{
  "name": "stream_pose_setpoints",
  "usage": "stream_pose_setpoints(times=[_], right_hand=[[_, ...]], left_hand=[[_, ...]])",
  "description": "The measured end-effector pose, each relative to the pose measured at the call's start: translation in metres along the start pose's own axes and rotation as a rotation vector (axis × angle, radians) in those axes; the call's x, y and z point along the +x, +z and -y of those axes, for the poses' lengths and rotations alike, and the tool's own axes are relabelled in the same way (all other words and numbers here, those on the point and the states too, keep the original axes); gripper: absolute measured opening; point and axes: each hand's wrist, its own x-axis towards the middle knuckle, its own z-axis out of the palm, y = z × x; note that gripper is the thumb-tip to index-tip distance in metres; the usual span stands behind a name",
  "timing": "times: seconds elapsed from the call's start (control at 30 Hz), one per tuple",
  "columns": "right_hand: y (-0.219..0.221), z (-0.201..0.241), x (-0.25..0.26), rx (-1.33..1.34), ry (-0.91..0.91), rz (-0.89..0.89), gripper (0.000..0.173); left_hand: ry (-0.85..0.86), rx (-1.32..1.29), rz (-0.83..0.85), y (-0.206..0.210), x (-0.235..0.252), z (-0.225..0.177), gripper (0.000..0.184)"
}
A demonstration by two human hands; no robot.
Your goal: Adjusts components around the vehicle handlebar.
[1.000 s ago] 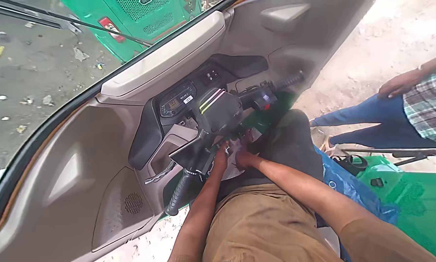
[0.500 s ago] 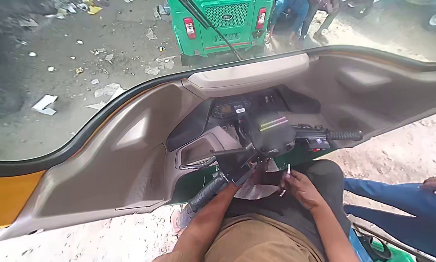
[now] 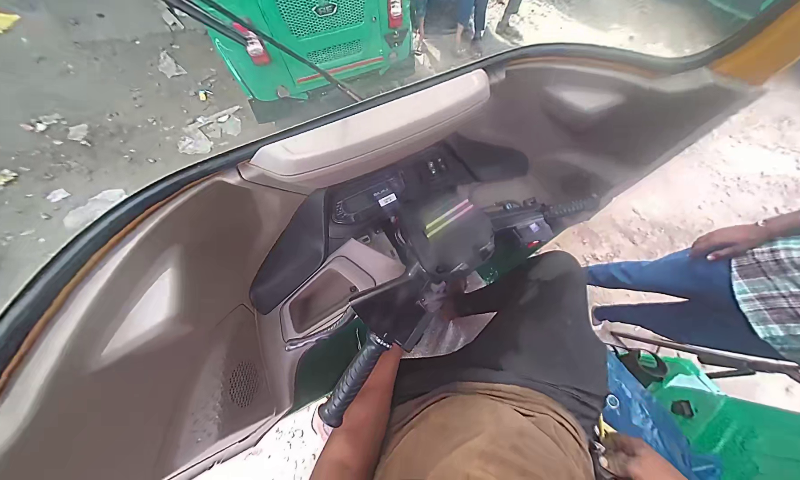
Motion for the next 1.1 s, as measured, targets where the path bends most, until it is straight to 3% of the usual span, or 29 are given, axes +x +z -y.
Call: stream_pose_setpoints(times=[0.03,0.07,0.1,0.13,0.27,0.43,0.6,0.67,0.73,0.8,0.87,1.0,1.03,1.1], right_hand=[[0.009,-0.003,0.006,-0.097,-0.007,0.061,0.028],[0.022,-0.009,0.010,-0.188,-0.020,0.088,0.024],[0.035,-0.013,0.009,-0.269,-0.020,0.095,0.024],[0.046,-0.012,0.005,-0.339,-0.015,0.087,0.026],[0.061,-0.004,-0.012,-0.339,0.038,0.044,0.029],[0.055,-0.001,-0.015,-0.307,-0.127,0.010,0.028],[0.045,-0.025,-0.005,-0.239,-0.330,-0.024,0.028],[0.022,-0.044,-0.006,-0.100,-0.252,-0.094,0.024],[-0.001,-0.050,-0.025,-0.081,-0.009,-0.205,0.012],[-0.009,-0.050,-0.037,-0.225,0.198,-0.232,0.036],[0.009,-0.057,-0.037,-0.289,0.280,-0.170,0.054],[0.077,-0.076,-0.028,-0.013,0.391,-0.232,0.102],[0.089,-0.078,-0.025,0.019,0.400,-0.257,0.107],[0.097,-0.080,-0.026,-0.014,0.391,-0.253,0.099]], left_hand=[[-0.115,0.164,-0.249,0.020,-0.005,-0.012,0.035],[-0.165,0.277,-0.348,0.031,-0.008,-0.016,0.039],[-0.136,0.363,-0.355,0.027,-0.005,-0.009,0.041],[0.131,0.436,-0.261,-0.005,0.005,0.024,0.043],[-0.068,0.365,-0.204,-0.046,0.035,0.034,0.048],[-0.041,0.276,-0.244,-0.041,0.046,0.025,0.043],[-0.034,0.427,-0.177,-0.047,0.050,0.026,0.049],[-0.026,0.483,-0.174,-0.057,0.058,0.025,0.051],[-0.029,0.572,-0.182,-0.060,0.059,0.023,0.049],[-0.032,0.642,-0.214,-0.066,0.065,0.021,0.047],[-0.037,0.691,-0.228,-0.068,0.067,0.020,0.048],[-0.046,0.814,-0.228,-0.060,0.069,0.025,0.050],[-0.038,0.825,-0.247,-0.059,0.069,0.025,0.049],[-0.007,0.844,-0.268,-0.056,0.070,0.024,0.048]])
